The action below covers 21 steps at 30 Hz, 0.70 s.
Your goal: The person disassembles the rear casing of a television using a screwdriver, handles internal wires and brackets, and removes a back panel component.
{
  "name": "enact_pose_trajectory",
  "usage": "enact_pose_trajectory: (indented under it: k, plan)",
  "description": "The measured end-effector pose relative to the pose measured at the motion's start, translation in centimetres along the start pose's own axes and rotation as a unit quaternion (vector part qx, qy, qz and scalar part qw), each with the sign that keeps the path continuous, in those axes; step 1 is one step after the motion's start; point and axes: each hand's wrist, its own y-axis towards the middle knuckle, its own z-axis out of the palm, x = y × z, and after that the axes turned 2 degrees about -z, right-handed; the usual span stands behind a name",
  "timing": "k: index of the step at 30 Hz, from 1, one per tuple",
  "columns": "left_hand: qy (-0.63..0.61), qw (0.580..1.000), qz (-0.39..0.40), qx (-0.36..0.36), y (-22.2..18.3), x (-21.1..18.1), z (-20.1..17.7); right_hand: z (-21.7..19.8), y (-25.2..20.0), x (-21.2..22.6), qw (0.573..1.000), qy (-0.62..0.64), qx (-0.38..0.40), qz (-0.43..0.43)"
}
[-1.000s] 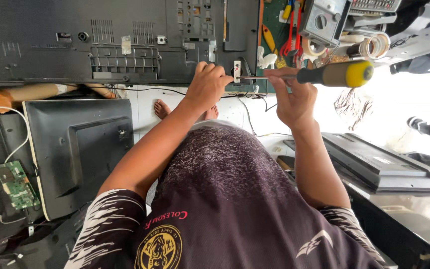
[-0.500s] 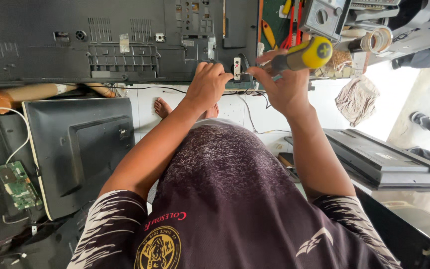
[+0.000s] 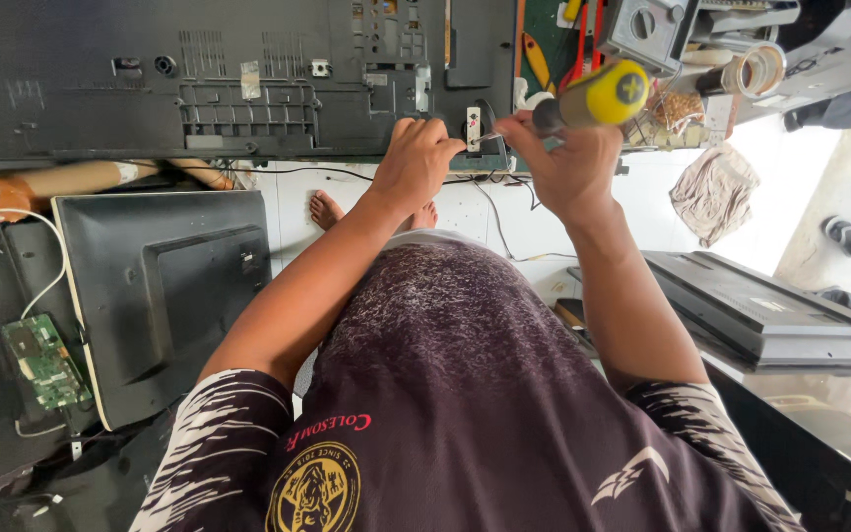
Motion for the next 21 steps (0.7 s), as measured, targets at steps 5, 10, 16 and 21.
enact_pose_trajectory:
  k: [5,10,16,21]
  plan:
    - [-0.009,1.000,-0.007,-0.005,0.0,0.0,0.0,-1.6,1.9,2.9,0.995,0.081,0.045,0.031]
    - [-0.023,0.999,-0.035,0.028,0.0,0.1,0.6,-0.2,0.7,-0.1,1.000,0.016,-0.009,0.018]
    - [0.004,0.999,-0.023,0.032,-0.2,-0.2,0.2,-2.0,2.3,2.5,0.993,0.104,0.041,0.045]
    - [0.006,1.000,-0.014,0.017,0.1,0.0,0.2,-1.0,1.7,1.0,0.997,0.076,0.009,0.006]
